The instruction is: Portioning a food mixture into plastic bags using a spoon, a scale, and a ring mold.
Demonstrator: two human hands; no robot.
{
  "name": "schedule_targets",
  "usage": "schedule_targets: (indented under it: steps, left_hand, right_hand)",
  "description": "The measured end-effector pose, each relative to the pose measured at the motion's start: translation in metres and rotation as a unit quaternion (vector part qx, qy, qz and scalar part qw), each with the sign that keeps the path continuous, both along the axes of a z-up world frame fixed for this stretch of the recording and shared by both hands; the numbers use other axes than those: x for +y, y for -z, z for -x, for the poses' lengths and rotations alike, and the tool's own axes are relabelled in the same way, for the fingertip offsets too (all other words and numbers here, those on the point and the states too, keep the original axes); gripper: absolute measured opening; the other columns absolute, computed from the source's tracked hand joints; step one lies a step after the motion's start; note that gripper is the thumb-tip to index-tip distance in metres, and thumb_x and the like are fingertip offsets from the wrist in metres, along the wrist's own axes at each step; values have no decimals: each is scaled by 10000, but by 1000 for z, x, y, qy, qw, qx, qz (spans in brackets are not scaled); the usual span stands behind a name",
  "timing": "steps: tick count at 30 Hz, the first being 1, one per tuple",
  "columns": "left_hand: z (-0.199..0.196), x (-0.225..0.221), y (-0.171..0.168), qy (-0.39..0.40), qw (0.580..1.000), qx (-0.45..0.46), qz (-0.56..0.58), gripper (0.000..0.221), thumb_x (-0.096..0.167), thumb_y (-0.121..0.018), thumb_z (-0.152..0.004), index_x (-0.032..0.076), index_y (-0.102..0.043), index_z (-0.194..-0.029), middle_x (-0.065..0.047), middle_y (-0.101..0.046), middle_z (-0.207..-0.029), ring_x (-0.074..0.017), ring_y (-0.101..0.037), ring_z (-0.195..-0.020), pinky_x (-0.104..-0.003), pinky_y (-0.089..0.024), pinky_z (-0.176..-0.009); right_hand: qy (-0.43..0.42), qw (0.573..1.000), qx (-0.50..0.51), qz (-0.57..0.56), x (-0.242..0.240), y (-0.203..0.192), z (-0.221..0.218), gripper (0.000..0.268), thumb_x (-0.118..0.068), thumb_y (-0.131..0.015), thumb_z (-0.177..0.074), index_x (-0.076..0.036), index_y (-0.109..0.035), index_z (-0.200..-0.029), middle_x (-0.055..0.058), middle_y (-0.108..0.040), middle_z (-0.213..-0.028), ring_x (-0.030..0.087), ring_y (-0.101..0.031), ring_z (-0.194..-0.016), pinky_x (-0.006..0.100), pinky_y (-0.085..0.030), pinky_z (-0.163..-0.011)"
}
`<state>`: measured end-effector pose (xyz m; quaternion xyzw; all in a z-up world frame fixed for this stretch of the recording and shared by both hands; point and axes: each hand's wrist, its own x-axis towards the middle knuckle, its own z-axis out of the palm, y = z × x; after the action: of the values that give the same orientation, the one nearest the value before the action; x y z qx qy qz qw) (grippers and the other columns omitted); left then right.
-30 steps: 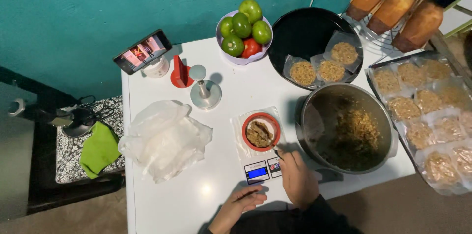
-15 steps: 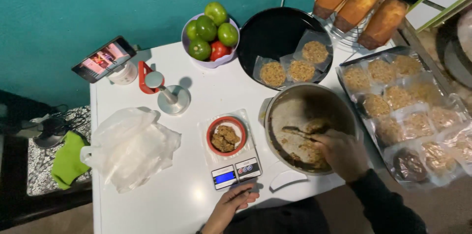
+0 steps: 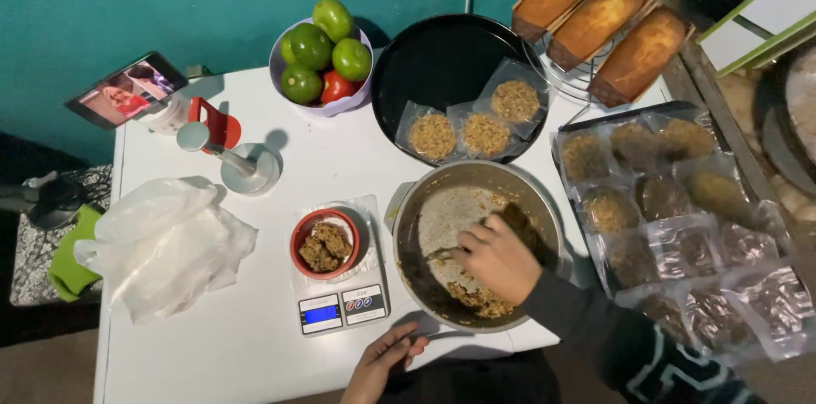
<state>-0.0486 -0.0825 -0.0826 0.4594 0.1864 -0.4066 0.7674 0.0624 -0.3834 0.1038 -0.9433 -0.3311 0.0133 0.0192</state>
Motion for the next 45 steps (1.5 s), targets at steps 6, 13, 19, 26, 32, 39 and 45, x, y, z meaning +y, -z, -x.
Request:
schedule_targets:
  steps: [6, 13, 19, 26, 32, 39, 45]
  left_hand:
    - [5, -17, -8, -58, 998, 28, -9, 435, 112, -547, -1001, -34, -565, -1410, -167, -757, -1183, -171, -697, -1033, -282, -516, -931]
    - [-7, -39, -42, -52, 998, -28, -33, 438, 115, -506, -1006, -63, -568, -1401, -155, -750, -1201, -181, -692, -1107, -293, -508, -1024]
    - [0, -38, -30, -60, 996, -51, -41, 436, 109, -506, -1005, -57, -575, -1402, -129, -748, -1175, -172, -675, -1063, -280, -499, -1007]
    - [-2, -53, -50, -17, 990, -110, -89, 427, 128, -539, -1027, -61, -623, -1401, -81, -726, -1081, -120, -629, -1005, -215, -454, -994]
    - [-2, -48, -46, -54, 991, -106, -59, 411, 135, -517, -1026, -58, -627, -1372, -73, -734, -1070, -122, -645, -990, -230, -473, -947]
    - [-5, -49, -48, -55, 996, -61, -41, 405, 131, -488, -1013, -17, -587, -1377, -76, -759, -1143, -125, -686, -1069, -247, -508, -990]
    - [-2, -47, -31, -95, 994, -53, -4, 400, 97, -518, -1015, -57, -595, -1377, -125, -752, -1160, -162, -691, -1069, -264, -521, -972]
  right_hand:
    - [-166, 986, -1, 34, -19, -23, 19, 164, -159, -645, -773, -61, -765, -829, 84, -699, -1058, 220, -613, -1037, 402, -419, -908]
    - [-163, 984, 72, 29, -34, -55, 32, 157, -148, -643, -817, -40, -754, -840, 70, -661, -916, 238, -594, -958, 394, -421, -836]
    - [-196, 978, 59, 27, -53, -50, 32, 214, -161, -647, -791, 6, -756, -869, 78, -666, -947, 247, -595, -944, 389, -438, -846]
    - [-70, 993, 58, 80, -41, 1, -4, 220, -134, -651, -845, -28, -734, -1020, 82, -653, -1074, 237, -604, -1012, 405, -462, -870]
    - [-128, 986, 107, -14, -78, -5, 18, 434, -128, -697, -638, -14, -742, -1055, 95, -651, -1110, 313, -625, -1021, 437, -491, -817]
    - [26, 958, 286, 15, -73, -37, 24, 282, -198, -682, -848, -163, -758, -1117, 35, -637, -1038, 266, -666, -929, 439, -527, -755]
    - [195, 937, 283, -69, -73, -29, 51, 281, -269, -687, -836, -235, -813, -1086, -7, -702, -977, 268, -709, -832, 438, -536, -714]
